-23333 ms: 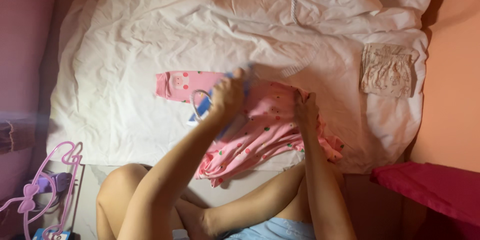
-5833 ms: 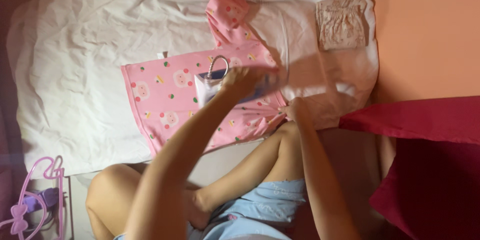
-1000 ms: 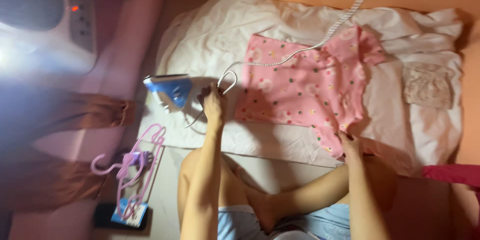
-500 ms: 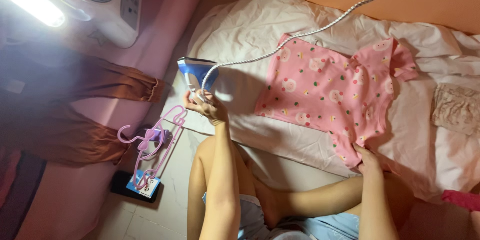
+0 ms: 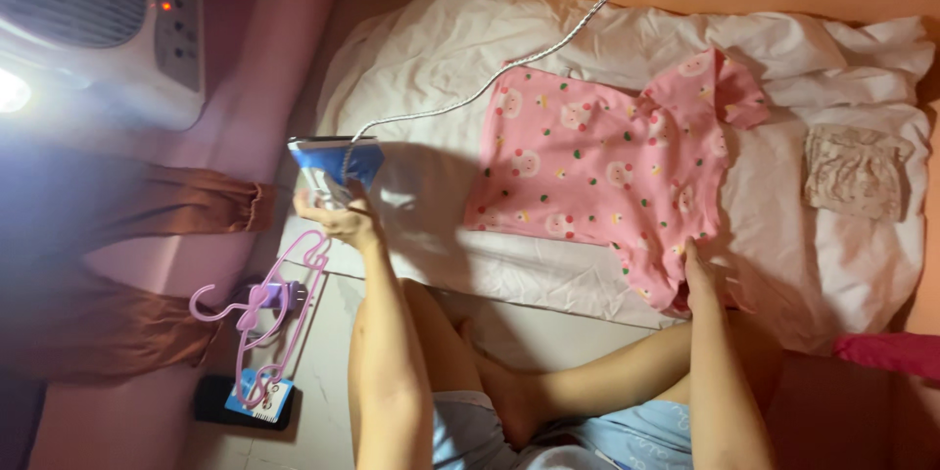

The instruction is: The person irons a pink patterned shirt on a white surface by hand using an iron, spreading the garment out and pressing different sections.

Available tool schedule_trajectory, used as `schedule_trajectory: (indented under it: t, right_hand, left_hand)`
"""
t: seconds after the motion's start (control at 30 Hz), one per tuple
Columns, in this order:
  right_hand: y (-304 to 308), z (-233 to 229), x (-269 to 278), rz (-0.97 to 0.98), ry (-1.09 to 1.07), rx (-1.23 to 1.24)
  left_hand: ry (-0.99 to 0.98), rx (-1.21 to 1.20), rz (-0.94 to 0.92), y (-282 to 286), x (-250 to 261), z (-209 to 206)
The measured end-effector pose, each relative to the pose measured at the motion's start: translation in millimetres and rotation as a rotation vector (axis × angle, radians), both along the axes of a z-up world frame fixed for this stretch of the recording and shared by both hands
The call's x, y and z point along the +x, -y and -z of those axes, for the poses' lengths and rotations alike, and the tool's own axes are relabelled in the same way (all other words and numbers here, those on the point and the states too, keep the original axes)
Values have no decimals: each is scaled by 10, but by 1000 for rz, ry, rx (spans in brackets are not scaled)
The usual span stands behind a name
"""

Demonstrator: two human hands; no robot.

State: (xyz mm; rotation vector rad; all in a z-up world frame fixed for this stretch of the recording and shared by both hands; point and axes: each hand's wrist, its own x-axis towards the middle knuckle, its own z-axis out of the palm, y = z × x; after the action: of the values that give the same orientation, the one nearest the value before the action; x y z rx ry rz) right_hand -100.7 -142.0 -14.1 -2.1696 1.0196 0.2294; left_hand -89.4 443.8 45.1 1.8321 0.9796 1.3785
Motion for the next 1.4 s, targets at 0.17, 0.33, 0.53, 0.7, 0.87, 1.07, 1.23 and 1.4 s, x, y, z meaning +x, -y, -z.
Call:
schedule_trajectory:
  t: [0.17,0.33,0.53,0.7,0.87,1.07,1.23,1.4]
  right_hand:
    - [126,57,167,-60,51,-249]
    - [214,116,296,139,99,-122]
    - [263,212,178,217,211,-154]
    - [402,271,264,133,140,-215]
    - [420,399,259,34,73,-217]
    - [354,586,254,154,99,-315]
    - [408,744,230,153,144,-280]
    - [464,804,130,142,173,-217]
  left_hand:
    - [-82,108,361,-17,116,-529]
    - [-851,-78,797,365,329,-802]
    - [-1109,372,1012,1587,510,48]
    - [-1163,286,816,1585,883,448]
    - [-1146,339,895,1370,891,308]
    - [-1237,502,1078,1424,631,43]
    - [-1213,332,931,1378,839,-84]
    - [-1446,704,1460,1478,571,-391]
